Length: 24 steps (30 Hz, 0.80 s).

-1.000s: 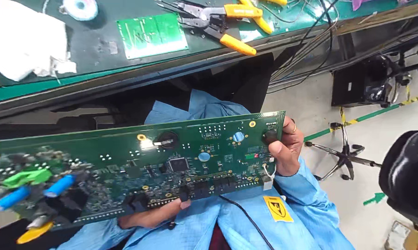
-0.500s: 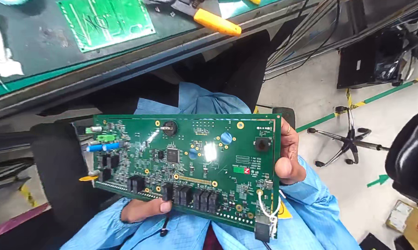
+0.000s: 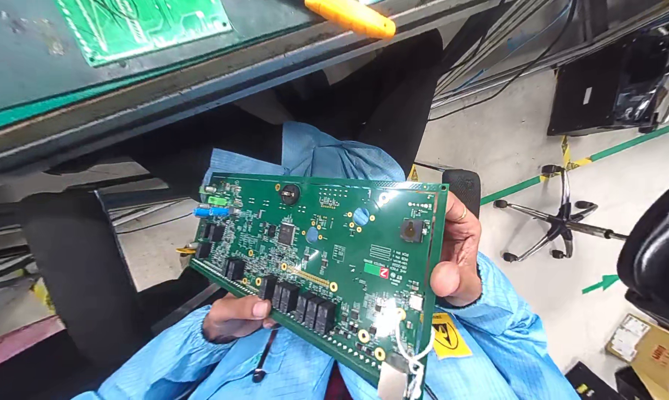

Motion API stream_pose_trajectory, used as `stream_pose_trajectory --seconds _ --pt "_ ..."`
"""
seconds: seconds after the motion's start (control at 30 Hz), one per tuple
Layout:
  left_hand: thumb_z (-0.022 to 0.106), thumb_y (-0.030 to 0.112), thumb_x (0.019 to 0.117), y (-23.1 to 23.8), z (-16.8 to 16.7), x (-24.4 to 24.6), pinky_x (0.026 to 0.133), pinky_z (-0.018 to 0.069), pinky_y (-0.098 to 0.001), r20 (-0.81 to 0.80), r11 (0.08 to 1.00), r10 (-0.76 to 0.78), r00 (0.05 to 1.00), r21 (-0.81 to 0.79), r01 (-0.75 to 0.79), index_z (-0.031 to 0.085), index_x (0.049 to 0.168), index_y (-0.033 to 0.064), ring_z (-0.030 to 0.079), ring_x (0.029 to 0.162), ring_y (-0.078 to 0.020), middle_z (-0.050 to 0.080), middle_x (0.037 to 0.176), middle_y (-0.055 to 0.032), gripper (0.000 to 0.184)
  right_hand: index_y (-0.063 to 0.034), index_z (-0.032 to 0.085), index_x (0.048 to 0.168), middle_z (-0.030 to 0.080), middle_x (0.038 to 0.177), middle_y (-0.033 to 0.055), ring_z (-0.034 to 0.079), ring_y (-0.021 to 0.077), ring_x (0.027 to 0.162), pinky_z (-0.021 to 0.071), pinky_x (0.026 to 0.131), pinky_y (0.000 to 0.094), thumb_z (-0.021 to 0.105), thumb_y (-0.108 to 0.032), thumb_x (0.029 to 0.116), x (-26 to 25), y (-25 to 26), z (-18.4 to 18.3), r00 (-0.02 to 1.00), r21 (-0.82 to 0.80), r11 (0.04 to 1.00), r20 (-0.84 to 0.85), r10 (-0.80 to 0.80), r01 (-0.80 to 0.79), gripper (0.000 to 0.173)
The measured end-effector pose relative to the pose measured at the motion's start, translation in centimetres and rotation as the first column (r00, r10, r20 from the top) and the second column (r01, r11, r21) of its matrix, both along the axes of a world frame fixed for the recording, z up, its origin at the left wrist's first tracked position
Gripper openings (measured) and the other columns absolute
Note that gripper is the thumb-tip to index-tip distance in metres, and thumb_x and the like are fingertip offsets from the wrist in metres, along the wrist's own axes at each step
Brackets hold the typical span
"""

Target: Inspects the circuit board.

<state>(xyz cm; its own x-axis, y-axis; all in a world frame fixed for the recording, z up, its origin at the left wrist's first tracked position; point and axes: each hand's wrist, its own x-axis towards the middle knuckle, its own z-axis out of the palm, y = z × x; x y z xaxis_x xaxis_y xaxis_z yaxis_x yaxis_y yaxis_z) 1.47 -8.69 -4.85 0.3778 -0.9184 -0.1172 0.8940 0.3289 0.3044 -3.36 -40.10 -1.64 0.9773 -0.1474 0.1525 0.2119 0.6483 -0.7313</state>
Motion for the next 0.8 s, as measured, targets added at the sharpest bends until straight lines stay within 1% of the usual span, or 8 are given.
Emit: stream_pose_trajectory --seconds 0.17,0.23,0.33,0.47,0.53,0.6,0.7,0.8 --pt "0.063 0.017 0.1002 0.0 0.0 0.1 0.091 0.0574 -0.0221 0.006 1.0 0.009 1.0 -0.002 -0.009 0.069 0.133 0.0127 0.07 0.109 -0.0086 0.073 0.125 -0.0009 0.034 -0.0089 0.065 0.119 0.071 0.114 0.0045 0.072 0.0104 0.097 0.0621 0.078 0.0246 0.078 -0.018 0.091 0.1 -0.1 0.0 1.0 -0.011 1.0 -0.006 -0.005 0.005 0.032" --pt "0.063 0.018 0.1001 0.1 0.3 0.2 0.089 0.0573 -0.0204 0.042 0.999 0.009 0.999 0.033 -0.011 0.069 0.132 0.0142 0.071 0.106 -0.0068 0.074 0.123 0.0007 0.033 -0.0091 0.066 0.118 0.071 0.114 0.0038 0.072 0.0106 0.1 0.0622 0.081 0.0257 0.076 -0.017 0.0916 0.0 -0.3 0.0 1.0 -0.025 1.0 -0.021 -0.005 0.005 0.029" --pt "0.066 0.021 0.0994 0.5 1.4 0.7 0.089 0.0573 -0.0196 0.192 0.988 0.008 0.981 0.152 -0.038 0.07 0.131 0.0196 0.07 0.104 -0.0032 0.075 0.12 0.0052 0.032 -0.0073 0.067 0.116 0.073 0.112 0.0044 0.072 0.0104 0.1 0.0609 0.085 0.0266 0.075 -0.016 0.0917 -0.1 -0.6 0.0 0.999 -0.038 0.999 -0.042 -0.02 0.019 0.027" --pt "0.068 0.024 0.0986 1.3 2.8 1.2 0.101 0.0538 -0.0219 0.45 0.958 0.001 0.893 0.257 -0.131 0.066 0.137 0.0245 0.066 0.117 -0.0014 0.071 0.129 0.0102 0.038 -0.006 0.068 0.115 0.074 0.11 0.0052 0.072 0.0101 0.099 0.0599 0.087 0.0271 0.073 -0.015 0.0931 -0.2 -0.8 -0.1 0.999 -0.039 0.999 -0.041 -0.014 0.012 0.024" --pt "0.07 0.024 0.0973 1.7 3.2 1.2 0.102 0.0533 -0.0222 0.522 0.94 -0.013 0.853 0.298 -0.168 0.065 0.137 0.0251 0.065 0.119 -0.0014 0.07 0.13 0.011 0.04 -0.0061 0.068 0.116 0.074 0.11 0.0052 0.072 0.0101 0.1 0.0597 0.089 0.0277 0.072 -0.014 0.0938 -0.2 -0.8 -0.1 0.999 -0.039 0.999 -0.031 -0.007 0.006 0.024" --pt "0.07 0.025 0.098 1.8 3.4 1.3 0.102 0.0528 -0.02 0.586 0.928 -0.044 0.809 0.323 -0.184 0.064 0.138 0.0274 0.064 0.118 0.0013 0.069 0.131 0.0142 0.04 -0.0072 0.068 0.116 0.074 0.11 0.0043 0.071 0.0096 0.101 0.0593 0.09 0.0277 0.071 -0.014 0.0938 -0.3 -0.9 0.0 0.999 -0.041 0.999 -0.032 -0.007 0.006 0.023" --pt "0.07 0.025 0.0981 1.8 3.3 1.2 0.101 0.0531 -0.0195 0.61 0.931 -0.047 0.791 0.314 -0.186 0.065 0.137 0.0273 0.065 0.116 0.0016 0.069 0.13 0.0145 0.039 -0.0071 0.068 0.116 0.074 0.111 0.0048 0.071 0.01 0.102 0.0592 0.09 0.0279 0.071 -0.013 0.0936 -0.4 -0.9 0.0 1.0 -0.037 0.999 -0.023 -0.007 0.007 0.023" --pt "0.07 0.024 0.098 1.6 3.1 1.2 0.099 0.0544 -0.0202 0.599 0.938 -0.028 0.8 0.291 -0.186 0.064 0.137 0.0264 0.066 0.115 0.0003 0.07 0.129 0.0131 0.04 -0.0061 0.068 0.115 0.074 0.11 0.0055 0.072 0.0103 0.101 0.0594 0.09 0.0281 0.071 -0.013 0.0932 -0.4 -1.0 0.0 1.0 -0.04 0.999 -0.011 -0.015 0.015 0.023"
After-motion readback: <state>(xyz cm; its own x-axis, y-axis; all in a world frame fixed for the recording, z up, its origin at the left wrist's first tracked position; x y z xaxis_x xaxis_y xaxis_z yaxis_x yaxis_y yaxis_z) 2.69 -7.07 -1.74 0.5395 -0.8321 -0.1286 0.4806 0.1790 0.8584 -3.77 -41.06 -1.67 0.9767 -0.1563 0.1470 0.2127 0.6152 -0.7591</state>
